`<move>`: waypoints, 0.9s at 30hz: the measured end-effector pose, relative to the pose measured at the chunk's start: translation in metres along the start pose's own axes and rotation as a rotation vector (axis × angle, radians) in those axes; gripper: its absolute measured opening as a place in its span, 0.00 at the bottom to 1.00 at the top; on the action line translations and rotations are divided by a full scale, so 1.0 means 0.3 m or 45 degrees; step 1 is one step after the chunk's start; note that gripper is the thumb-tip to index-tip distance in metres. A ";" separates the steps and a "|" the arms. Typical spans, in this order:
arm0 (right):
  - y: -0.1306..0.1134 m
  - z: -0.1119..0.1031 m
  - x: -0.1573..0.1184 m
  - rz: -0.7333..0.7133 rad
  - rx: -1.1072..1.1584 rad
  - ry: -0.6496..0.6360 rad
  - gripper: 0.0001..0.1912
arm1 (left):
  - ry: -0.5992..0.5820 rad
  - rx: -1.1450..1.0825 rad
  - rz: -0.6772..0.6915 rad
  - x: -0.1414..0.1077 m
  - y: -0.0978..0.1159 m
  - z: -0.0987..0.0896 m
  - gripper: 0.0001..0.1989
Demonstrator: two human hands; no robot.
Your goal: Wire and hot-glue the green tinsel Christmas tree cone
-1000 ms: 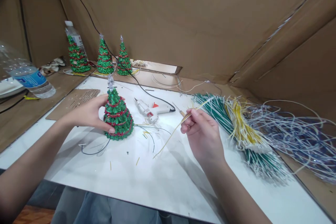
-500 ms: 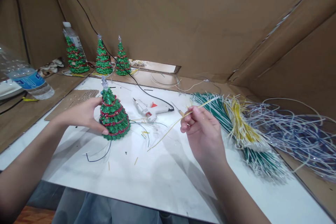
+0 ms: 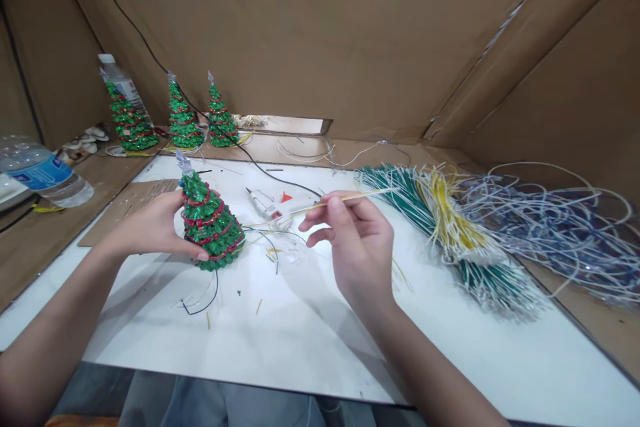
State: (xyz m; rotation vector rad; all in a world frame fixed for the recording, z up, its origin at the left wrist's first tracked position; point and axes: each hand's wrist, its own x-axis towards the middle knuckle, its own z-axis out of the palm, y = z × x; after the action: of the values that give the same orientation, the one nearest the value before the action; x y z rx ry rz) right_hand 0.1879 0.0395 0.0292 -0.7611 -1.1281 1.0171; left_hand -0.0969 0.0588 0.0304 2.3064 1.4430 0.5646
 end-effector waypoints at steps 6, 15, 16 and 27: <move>0.001 0.071 -0.001 -0.118 0.026 0.112 0.09 | 0.002 -0.028 0.023 0.000 0.003 0.000 0.36; 0.015 0.125 -0.013 -0.250 -0.069 0.188 0.09 | -0.017 -0.097 0.040 0.000 0.015 -0.005 0.36; 0.015 0.128 -0.015 -0.263 -0.066 0.189 0.08 | -0.019 -0.113 0.043 -0.001 0.016 -0.005 0.37; 0.025 0.162 -0.027 -0.267 -0.095 0.185 0.06 | -0.004 -0.107 -0.016 -0.005 0.010 -0.003 0.40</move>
State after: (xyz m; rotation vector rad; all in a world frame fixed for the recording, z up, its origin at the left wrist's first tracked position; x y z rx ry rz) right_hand 0.1384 0.0346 0.0332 -0.7467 -1.0990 0.7364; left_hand -0.0956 0.0562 0.0325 2.2304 1.4042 0.6060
